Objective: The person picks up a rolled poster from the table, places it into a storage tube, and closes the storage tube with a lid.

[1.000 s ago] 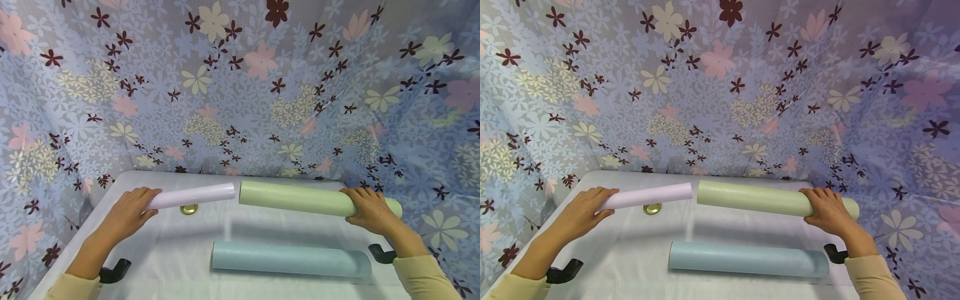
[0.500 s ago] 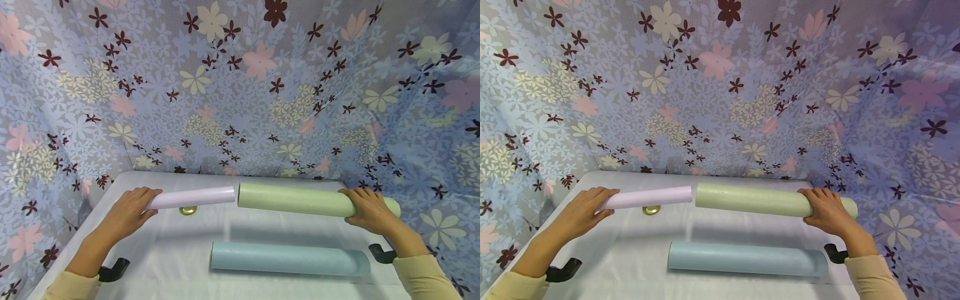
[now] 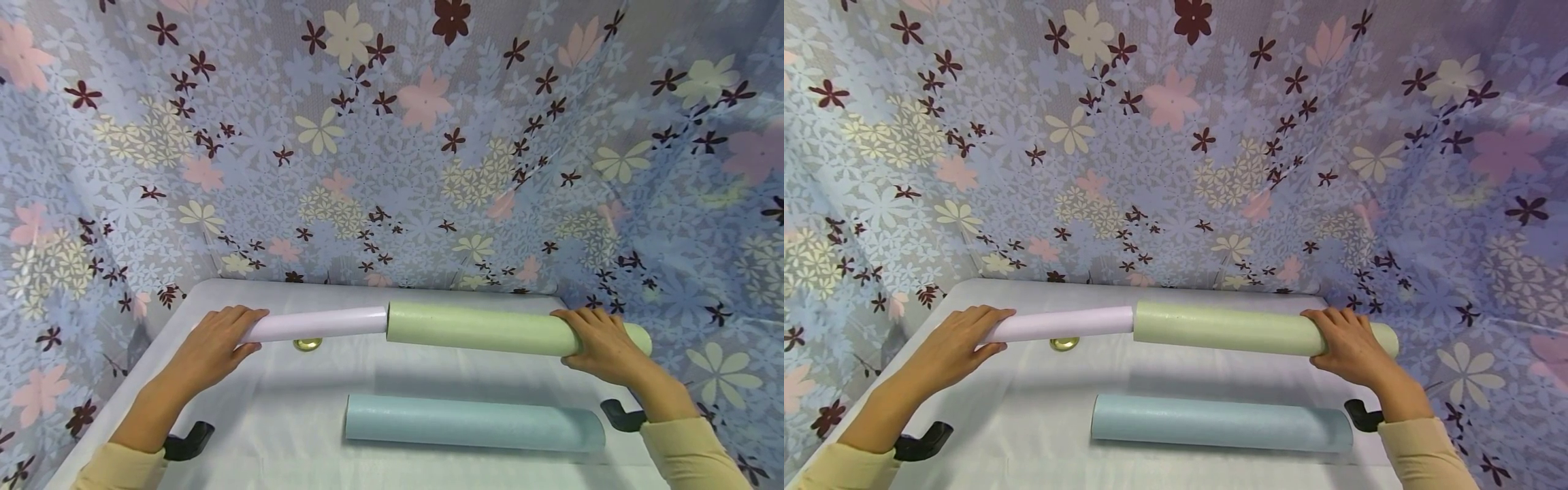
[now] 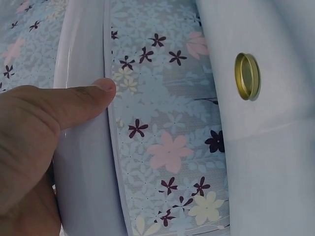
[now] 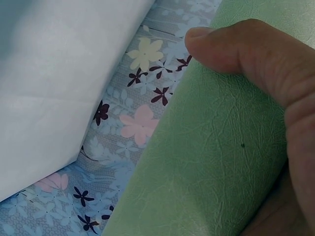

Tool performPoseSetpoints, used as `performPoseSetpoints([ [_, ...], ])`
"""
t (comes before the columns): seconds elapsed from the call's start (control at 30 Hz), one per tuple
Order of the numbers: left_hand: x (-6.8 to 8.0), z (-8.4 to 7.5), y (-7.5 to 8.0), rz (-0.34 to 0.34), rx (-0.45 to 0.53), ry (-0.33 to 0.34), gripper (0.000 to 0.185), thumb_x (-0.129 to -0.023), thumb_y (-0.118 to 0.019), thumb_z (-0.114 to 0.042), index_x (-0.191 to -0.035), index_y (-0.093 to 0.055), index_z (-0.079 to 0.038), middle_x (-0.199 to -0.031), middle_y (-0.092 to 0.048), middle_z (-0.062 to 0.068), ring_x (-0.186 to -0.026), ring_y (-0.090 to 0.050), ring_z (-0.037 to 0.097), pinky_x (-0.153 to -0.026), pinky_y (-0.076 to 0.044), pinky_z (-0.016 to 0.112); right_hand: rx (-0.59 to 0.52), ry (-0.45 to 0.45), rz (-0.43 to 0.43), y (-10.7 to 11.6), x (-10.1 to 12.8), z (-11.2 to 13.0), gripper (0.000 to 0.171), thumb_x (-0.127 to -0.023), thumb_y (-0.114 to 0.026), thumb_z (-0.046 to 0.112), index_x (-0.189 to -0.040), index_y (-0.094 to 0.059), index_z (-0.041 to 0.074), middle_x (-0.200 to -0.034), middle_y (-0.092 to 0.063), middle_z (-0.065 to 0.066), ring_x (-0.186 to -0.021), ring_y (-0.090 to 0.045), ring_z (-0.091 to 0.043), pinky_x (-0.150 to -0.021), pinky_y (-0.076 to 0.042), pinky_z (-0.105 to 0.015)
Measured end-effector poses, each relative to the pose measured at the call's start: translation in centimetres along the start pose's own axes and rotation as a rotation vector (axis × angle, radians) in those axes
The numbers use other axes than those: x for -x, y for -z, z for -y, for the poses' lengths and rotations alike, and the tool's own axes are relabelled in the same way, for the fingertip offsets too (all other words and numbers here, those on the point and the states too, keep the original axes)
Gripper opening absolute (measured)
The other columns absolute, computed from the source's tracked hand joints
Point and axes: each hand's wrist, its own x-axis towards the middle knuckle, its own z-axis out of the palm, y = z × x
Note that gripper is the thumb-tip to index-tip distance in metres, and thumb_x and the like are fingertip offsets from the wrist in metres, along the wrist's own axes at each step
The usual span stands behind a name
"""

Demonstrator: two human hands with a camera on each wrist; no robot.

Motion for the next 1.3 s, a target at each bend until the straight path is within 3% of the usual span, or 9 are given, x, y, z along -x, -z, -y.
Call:
performPoseSetpoints([
  [0.57, -0.4, -0.7, -0.1, 0.009, -0.003, 0.004, 0.056, -0.073, -0.080, -0.018, -0.123, -0.058, -0.010, -0.110, -0.064, 0.008, -0.099, -0.060, 0.028, -0.085, -0.047, 0.049, -0.012, -0.006, 0.021, 0.1, -0.2, 0.3, 0.079, -0.063, -0.085, 0.025, -0.131, -0.046, 0.015, -0.119, -0.057, -0.019, -0.106, -0.048, -0.041, -0.078, -0.035, -0.058],
  [0.97, -1.2, -1.2, -0.4, -0.037, -0.010, -0.050, 0.055, -0.072, -0.081, -0.018, -0.121, -0.059, -0.009, -0.108, -0.065, 0.008, -0.099, -0.060, 0.028, -0.084, -0.048, 0.049, -0.010, 0.005, -0.023, -0.2, -0.3, 0.5, 0.078, -0.061, -0.085, 0.023, -0.129, -0.048, 0.016, -0.116, -0.059, -0.016, -0.105, -0.049, -0.039, -0.079, -0.036, -0.055],
  [1.3, -1.7, -1.7, -0.6, -0.043, -0.020, -0.068, 0.056, -0.071, -0.082, -0.018, -0.121, -0.059, -0.009, -0.107, -0.065, 0.008, -0.098, -0.061, 0.027, -0.083, -0.048, 0.048, -0.002, 0.011, -0.004, -0.3, -0.5, 0.7, 0.077, -0.063, -0.085, 0.025, -0.129, -0.048, 0.014, -0.117, -0.058, -0.019, -0.103, -0.049, -0.040, -0.077, -0.035, -0.055],
])
